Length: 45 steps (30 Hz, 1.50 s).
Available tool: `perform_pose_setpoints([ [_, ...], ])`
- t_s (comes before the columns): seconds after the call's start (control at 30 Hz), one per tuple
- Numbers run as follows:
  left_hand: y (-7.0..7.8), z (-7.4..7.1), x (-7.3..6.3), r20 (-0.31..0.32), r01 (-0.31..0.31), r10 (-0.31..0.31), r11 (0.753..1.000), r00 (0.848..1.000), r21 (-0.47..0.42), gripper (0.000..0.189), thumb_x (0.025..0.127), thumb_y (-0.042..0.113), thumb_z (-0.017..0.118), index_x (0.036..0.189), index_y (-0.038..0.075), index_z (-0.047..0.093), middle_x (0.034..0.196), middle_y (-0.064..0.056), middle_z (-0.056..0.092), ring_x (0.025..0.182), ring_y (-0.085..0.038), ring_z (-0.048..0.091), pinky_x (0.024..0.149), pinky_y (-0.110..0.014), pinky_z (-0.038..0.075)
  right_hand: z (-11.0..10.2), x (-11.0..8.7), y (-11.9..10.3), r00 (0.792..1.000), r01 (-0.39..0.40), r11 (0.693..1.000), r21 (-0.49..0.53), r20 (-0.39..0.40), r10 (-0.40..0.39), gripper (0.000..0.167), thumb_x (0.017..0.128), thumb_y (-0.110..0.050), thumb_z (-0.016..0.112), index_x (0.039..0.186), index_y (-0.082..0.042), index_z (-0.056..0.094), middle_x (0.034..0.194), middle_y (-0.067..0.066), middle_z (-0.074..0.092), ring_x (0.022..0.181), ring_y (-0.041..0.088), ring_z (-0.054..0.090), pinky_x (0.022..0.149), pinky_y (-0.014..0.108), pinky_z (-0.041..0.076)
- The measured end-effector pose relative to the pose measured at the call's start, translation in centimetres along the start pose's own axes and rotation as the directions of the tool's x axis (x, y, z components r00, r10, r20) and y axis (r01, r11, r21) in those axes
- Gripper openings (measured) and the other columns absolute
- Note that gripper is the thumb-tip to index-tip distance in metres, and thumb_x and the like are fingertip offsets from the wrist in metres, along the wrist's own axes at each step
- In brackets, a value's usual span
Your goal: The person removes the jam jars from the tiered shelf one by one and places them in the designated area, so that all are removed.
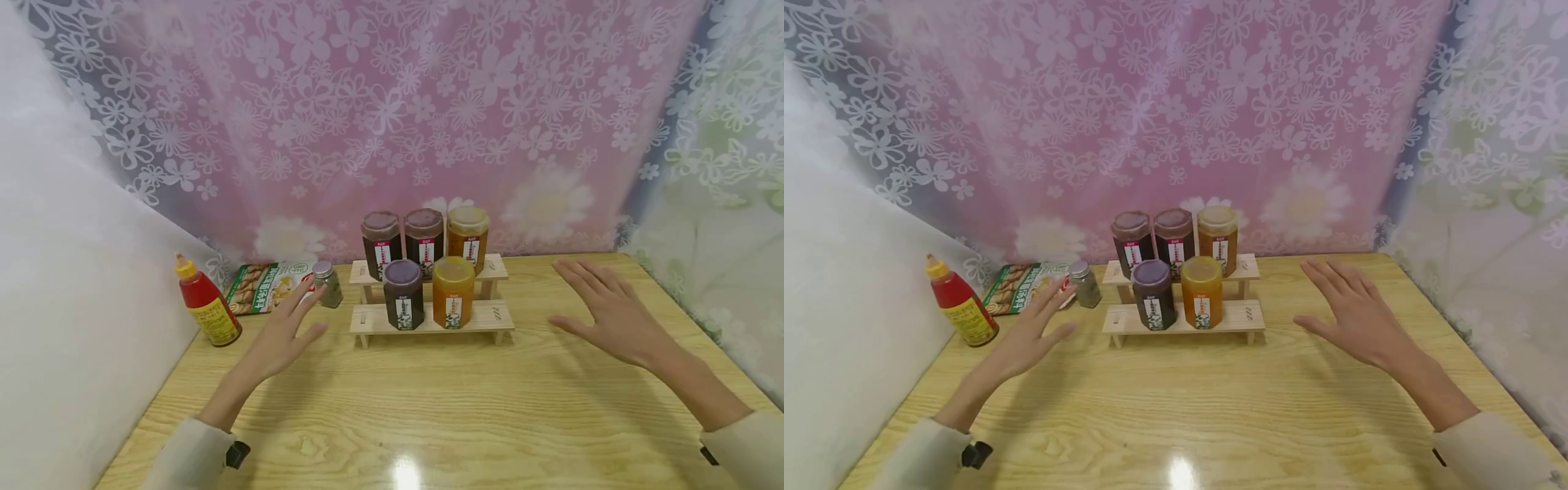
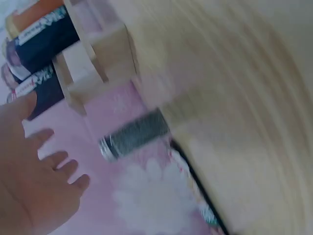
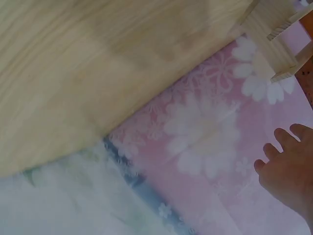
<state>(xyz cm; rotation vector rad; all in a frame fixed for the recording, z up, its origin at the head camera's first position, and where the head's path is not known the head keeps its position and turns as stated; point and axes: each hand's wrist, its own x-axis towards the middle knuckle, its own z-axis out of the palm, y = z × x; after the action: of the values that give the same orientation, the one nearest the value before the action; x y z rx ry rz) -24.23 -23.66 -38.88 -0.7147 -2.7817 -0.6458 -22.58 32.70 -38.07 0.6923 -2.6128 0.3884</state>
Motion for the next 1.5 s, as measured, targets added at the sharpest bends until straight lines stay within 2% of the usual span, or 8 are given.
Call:
perform_pose_setpoints([
  [0.1, 0.5, 0.8, 0.3, 0.005, 0.064, -0.064, 0.980, 0.998, -0.189, 0.068, 0.108, 0.040, 0.057, 0.166, 0.023, 0.028, 0.174, -0.008, 0.015, 0.157, -0.044, 0.015, 0.113, -0.075, 0.021, 0.6, 0.4, -1.0, 0.997, -0.070, 0.986, 0.152, 0.054, 0.062, 0.095, 0.094, -0.039, 0.078, 0.168, -0.022, 0.020, 0.166, 0.022, 0.029, 0.148, 0.054, 0.022, 0.110, 0.077, 0.013],
  [0.27, 1.7, 1.5, 0.8, 0.031, 0.135, -0.133, 0.930, 0.991, -0.343, 0.068, 0.107, 0.044, 0.057, 0.165, 0.020, 0.030, 0.170, -0.014, 0.025, 0.154, -0.044, 0.026, 0.115, -0.069, 0.028, 1.7, 1.3, -3.0, 0.984, -0.156, 0.925, 0.346, 0.135, 0.116, 0.088, 0.098, -0.035, 0.074, 0.167, -0.022, 0.022, 0.166, 0.023, 0.027, 0.148, 0.056, 0.022, 0.104, 0.079, 0.021],
  [0.43, 2.3, 2.1, 1.4, 0.074, 0.213, -0.204, 0.837, 0.976, -0.504, 0.065, 0.107, 0.035, 0.060, 0.163, 0.015, 0.033, 0.166, -0.016, 0.035, 0.150, -0.042, 0.035, 0.118, -0.059, 0.031, 2.6, 2.5, -5.0, 0.969, -0.224, 0.845, 0.485, 0.205, 0.140, 0.080, 0.101, -0.036, 0.070, 0.166, -0.021, 0.025, 0.169, 0.018, 0.026, 0.149, 0.054, 0.024, 0.104, 0.079, 0.027],
  [0.77, 2.4, 4.6, 3.0, 0.127, 0.315, -0.304, 0.725, 0.944, -0.613, 0.066, 0.105, 0.025, 0.064, 0.161, 0.009, 0.034, 0.164, -0.020, 0.037, 0.145, -0.043, 0.042, 0.111, -0.056, 0.041, 5.5, 5.9, -7.7, 0.972, -0.230, 0.635, 0.737, 0.204, 0.114, 0.068, 0.102, -0.019, 0.070, 0.159, -0.005, 0.034, 0.158, 0.021, 0.041, 0.146, 0.044, 0.036, 0.118, 0.063, 0.025],
  [0.93, 2.4, 5.8, 3.6, 0.171, 0.352, -0.317, 0.703, 0.933, -0.618, 0.069, 0.105, 0.026, 0.066, 0.163, 0.009, 0.032, 0.162, -0.024, 0.037, 0.142, -0.045, 0.046, 0.110, -0.056, 0.043, 6.6, 7.1, -9.3, 0.957, -0.289, 0.547, 0.786, 0.233, 0.171, 0.074, 0.099, -0.019, 0.074, 0.158, -0.003, 0.033, 0.155, 0.022, 0.042, 0.145, 0.043, 0.038, 0.118, 0.061, 0.027],
  [1.2, 3.2, 7.2, 4.2, 0.188, 0.361, -0.314, 0.711, 0.931, -0.603, 0.073, 0.101, 0.025, 0.071, 0.162, 0.006, 0.035, 0.162, -0.023, 0.038, 0.136, -0.045, 0.052, 0.109, -0.055, 0.043, 8.0, 7.9, -11.2, 0.927, -0.363, 0.530, 0.766, 0.242, 0.285, 0.077, 0.096, -0.022, 0.079, 0.153, 0.000, 0.031, 0.147, 0.025, 0.045, 0.139, 0.043, 0.045, 0.114, 0.059, 0.037],
  [1.37, 3.3, 7.6, 4.5, 0.182, 0.373, -0.330, 0.731, 0.926, -0.572, 0.074, 0.100, 0.028, 0.072, 0.162, 0.010, 0.035, 0.163, -0.018, 0.039, 0.138, -0.041, 0.051, 0.111, -0.054, 0.041, 8.5, 8.6, -12.0, 0.910, -0.391, 0.563, 0.728, 0.217, 0.352, 0.084, 0.093, -0.026, 0.082, 0.153, -0.001, 0.028, 0.144, 0.026, 0.047, 0.134, 0.043, 0.049, 0.106, 0.058, 0.045],
  [1.5, 3.3, 7.5, 4.6, 0.163, 0.381, -0.351, 0.745, 0.922, -0.547, 0.071, 0.099, 0.028, 0.074, 0.160, 0.012, 0.041, 0.145, -0.023, 0.059, 0.125, -0.035, 0.062, 0.100, -0.049, 0.048, 8.9, 9.3, -12.4, 0.911, -0.379, 0.599, 0.705, 0.173, 0.373, 0.087, 0.091, -0.024, 0.083, 0.153, 0.000, 0.027, 0.141, 0.026, 0.050, 0.129, 0.041, 0.054, 0.102, 0.055, 0.049],
])
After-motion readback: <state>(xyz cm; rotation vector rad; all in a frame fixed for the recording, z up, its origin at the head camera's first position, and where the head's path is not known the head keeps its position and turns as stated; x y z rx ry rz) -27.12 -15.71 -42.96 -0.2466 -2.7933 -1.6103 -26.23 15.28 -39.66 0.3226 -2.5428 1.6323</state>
